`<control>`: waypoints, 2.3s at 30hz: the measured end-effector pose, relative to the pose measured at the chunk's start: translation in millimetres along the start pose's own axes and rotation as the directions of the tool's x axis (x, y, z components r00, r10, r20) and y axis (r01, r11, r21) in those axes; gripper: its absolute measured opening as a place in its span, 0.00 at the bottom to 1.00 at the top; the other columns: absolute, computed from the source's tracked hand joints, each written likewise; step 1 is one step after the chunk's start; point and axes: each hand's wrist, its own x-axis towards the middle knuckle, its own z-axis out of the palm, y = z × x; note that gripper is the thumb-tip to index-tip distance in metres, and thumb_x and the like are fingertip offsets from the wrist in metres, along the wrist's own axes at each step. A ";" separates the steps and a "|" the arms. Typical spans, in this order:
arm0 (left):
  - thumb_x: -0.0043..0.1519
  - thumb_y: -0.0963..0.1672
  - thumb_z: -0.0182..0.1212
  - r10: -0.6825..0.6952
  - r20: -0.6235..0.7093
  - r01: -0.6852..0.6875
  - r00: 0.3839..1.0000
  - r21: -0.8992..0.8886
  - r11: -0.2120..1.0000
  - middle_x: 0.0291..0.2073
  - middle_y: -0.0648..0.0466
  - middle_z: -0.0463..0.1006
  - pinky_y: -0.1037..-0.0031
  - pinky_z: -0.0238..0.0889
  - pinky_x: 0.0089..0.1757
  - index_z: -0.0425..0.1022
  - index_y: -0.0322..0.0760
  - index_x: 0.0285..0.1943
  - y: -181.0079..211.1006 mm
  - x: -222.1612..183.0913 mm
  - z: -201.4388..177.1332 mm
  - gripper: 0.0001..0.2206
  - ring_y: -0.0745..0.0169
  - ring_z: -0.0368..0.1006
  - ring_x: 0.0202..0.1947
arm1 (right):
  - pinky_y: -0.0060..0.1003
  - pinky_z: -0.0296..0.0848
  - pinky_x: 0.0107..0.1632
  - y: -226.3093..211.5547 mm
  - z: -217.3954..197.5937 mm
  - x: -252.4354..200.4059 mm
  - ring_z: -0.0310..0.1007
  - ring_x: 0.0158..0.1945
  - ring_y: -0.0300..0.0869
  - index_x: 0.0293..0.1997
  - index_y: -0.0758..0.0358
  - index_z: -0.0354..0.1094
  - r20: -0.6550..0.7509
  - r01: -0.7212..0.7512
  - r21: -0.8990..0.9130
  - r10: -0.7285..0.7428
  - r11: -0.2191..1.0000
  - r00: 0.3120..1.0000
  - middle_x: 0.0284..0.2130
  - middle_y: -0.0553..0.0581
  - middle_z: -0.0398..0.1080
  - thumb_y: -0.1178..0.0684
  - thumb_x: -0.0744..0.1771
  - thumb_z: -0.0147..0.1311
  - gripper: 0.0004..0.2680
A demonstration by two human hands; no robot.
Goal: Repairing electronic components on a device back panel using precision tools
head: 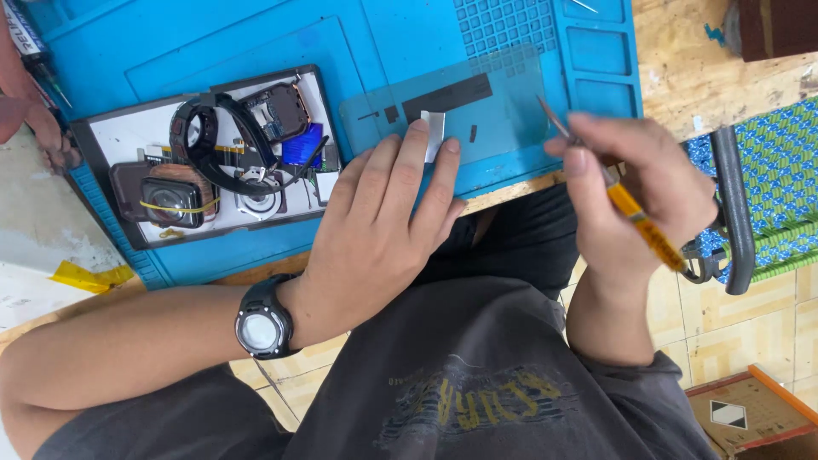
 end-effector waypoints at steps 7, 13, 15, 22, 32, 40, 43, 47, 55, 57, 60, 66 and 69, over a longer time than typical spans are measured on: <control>0.69 0.51 0.45 -0.016 0.002 0.016 1.000 -0.028 0.999 0.49 0.48 0.70 0.72 0.69 0.44 0.70 0.41 0.56 -4.0 4.8 1.7 0.15 0.59 0.70 0.46 | 0.43 0.66 0.46 -14.6 4.9 -0.7 0.70 0.36 0.54 0.38 0.78 0.66 0.068 0.067 -0.146 -0.058 0.987 0.996 0.31 0.67 0.72 0.63 0.68 0.48 0.05; 0.68 0.52 0.44 -0.031 0.044 0.033 0.999 -0.041 0.999 0.51 0.51 0.71 0.73 0.68 0.45 0.70 0.40 0.58 -5.5 5.4 4.3 0.18 0.62 0.71 0.47 | 0.41 0.59 0.44 18.8 -2.7 -0.5 0.70 0.36 0.53 0.39 0.71 0.71 0.207 0.401 -0.228 -0.358 0.887 0.910 0.32 0.62 0.72 0.57 0.64 0.59 0.06; 0.69 0.52 0.43 -0.014 0.067 0.016 0.998 -0.023 1.000 0.53 0.50 0.69 0.73 0.68 0.46 0.70 0.40 0.59 -6.5 6.5 4.7 0.19 0.62 0.70 0.48 | 0.42 0.60 0.46 13.5 -6.5 2.5 0.66 0.42 0.49 0.43 0.56 0.75 0.340 0.388 -0.328 -0.275 0.861 0.899 0.38 0.55 0.71 0.50 0.65 0.56 0.07; 0.68 0.51 0.39 -0.015 0.104 0.019 0.994 -0.037 0.999 0.51 0.51 0.72 0.73 0.68 0.44 0.70 0.40 0.58 -8.1 15.0 6.0 0.19 0.62 0.70 0.45 | 0.41 0.63 0.47 29.6 -16.5 24.0 0.70 0.45 0.46 0.43 0.59 0.74 0.462 0.503 -0.243 -0.357 0.830 0.812 0.41 0.54 0.74 0.57 0.66 0.58 0.04; 0.68 0.51 0.38 -0.018 0.123 0.026 0.992 -0.061 0.998 0.48 0.53 0.74 0.75 0.68 0.43 0.73 0.43 0.56 -12.1 19.4 8.7 0.19 0.66 0.72 0.43 | 0.42 0.60 0.49 38.9 -23.9 33.0 0.70 0.46 0.46 0.48 0.54 0.72 0.613 0.553 -0.174 -0.350 0.815 0.709 0.44 0.51 0.73 0.52 0.67 0.54 0.06; 0.68 0.51 0.38 -0.018 0.132 0.027 0.991 -0.064 0.998 0.49 0.54 0.73 0.76 0.68 0.43 0.72 0.44 0.56 -12.4 18.7 9.4 0.18 0.67 0.72 0.44 | 0.44 0.61 0.49 42.8 -26.0 33.3 0.70 0.47 0.47 0.50 0.53 0.71 0.644 0.565 -0.166 -0.345 0.809 0.683 0.46 0.50 0.72 0.52 0.68 0.57 0.07; 0.68 0.51 0.38 -0.021 0.132 0.030 0.991 -0.065 0.997 0.49 0.54 0.73 0.75 0.68 0.43 0.72 0.45 0.56 -12.0 18.8 9.6 0.18 0.67 0.72 0.44 | 0.44 0.61 0.49 43.3 -26.4 33.5 0.69 0.47 0.47 0.51 0.53 0.70 0.644 0.571 -0.160 -0.353 0.805 0.679 0.46 0.50 0.72 0.52 0.68 0.57 0.08; 0.68 0.51 0.38 -0.010 0.133 0.017 0.991 -0.053 0.998 0.49 0.54 0.73 0.75 0.69 0.43 0.72 0.44 0.56 -11.7 18.3 9.4 0.19 0.66 0.72 0.44 | 0.45 0.62 0.49 42.6 -25.8 32.5 0.70 0.47 0.48 0.51 0.53 0.70 0.641 0.558 -0.171 -0.338 0.812 0.689 0.46 0.49 0.72 0.52 0.68 0.57 0.08; 0.68 0.51 0.37 -0.005 0.127 0.011 0.992 -0.046 0.999 0.49 0.53 0.73 0.76 0.68 0.43 0.72 0.43 0.57 -12.2 17.4 9.4 0.19 0.66 0.72 0.44 | 0.43 0.60 0.48 38.2 -19.5 35.3 0.70 0.44 0.46 0.48 0.54 0.73 0.593 0.537 -0.166 -0.351 0.827 0.724 0.44 0.50 0.74 0.54 0.67 0.56 0.06; 0.68 0.51 0.37 0.001 0.113 0.004 0.994 -0.041 0.999 0.49 0.53 0.73 0.76 0.69 0.43 0.72 0.43 0.56 -12.6 17.6 9.8 0.19 0.66 0.72 0.44 | 0.43 0.60 0.47 37.0 -19.1 36.4 0.70 0.45 0.46 0.48 0.54 0.73 0.596 0.533 -0.163 -0.347 0.830 0.724 0.44 0.50 0.74 0.53 0.67 0.54 0.06; 0.68 0.51 0.37 -0.005 0.109 0.009 0.994 -0.037 0.999 0.49 0.53 0.73 0.76 0.69 0.43 0.72 0.43 0.56 -11.8 16.8 10.0 0.19 0.66 0.73 0.44 | 0.42 0.60 0.46 39.7 -18.3 38.9 0.70 0.44 0.47 0.47 0.57 0.73 0.589 0.559 -0.124 -0.393 0.820 0.706 0.43 0.53 0.74 0.54 0.67 0.52 0.06; 0.69 0.51 0.38 -0.009 0.121 0.014 0.993 -0.038 0.999 0.50 0.53 0.73 0.75 0.69 0.43 0.71 0.42 0.57 -10.3 15.0 10.6 0.19 0.66 0.73 0.44 | 0.39 0.62 0.41 46.1 -15.6 44.1 0.71 0.42 0.47 0.45 0.58 0.73 0.575 0.622 -0.062 -0.481 0.781 0.662 0.41 0.53 0.75 0.54 0.67 0.54 0.06; 0.69 0.51 0.37 -0.007 0.119 0.011 0.993 -0.031 0.999 0.50 0.53 0.73 0.75 0.69 0.44 0.70 0.42 0.58 -10.3 14.8 10.8 0.19 0.66 0.73 0.44 | 0.37 0.64 0.37 49.6 -15.3 47.9 0.73 0.40 0.48 0.44 0.59 0.74 0.579 0.644 -0.018 -0.518 0.765 0.630 0.40 0.54 0.75 0.54 0.66 0.54 0.06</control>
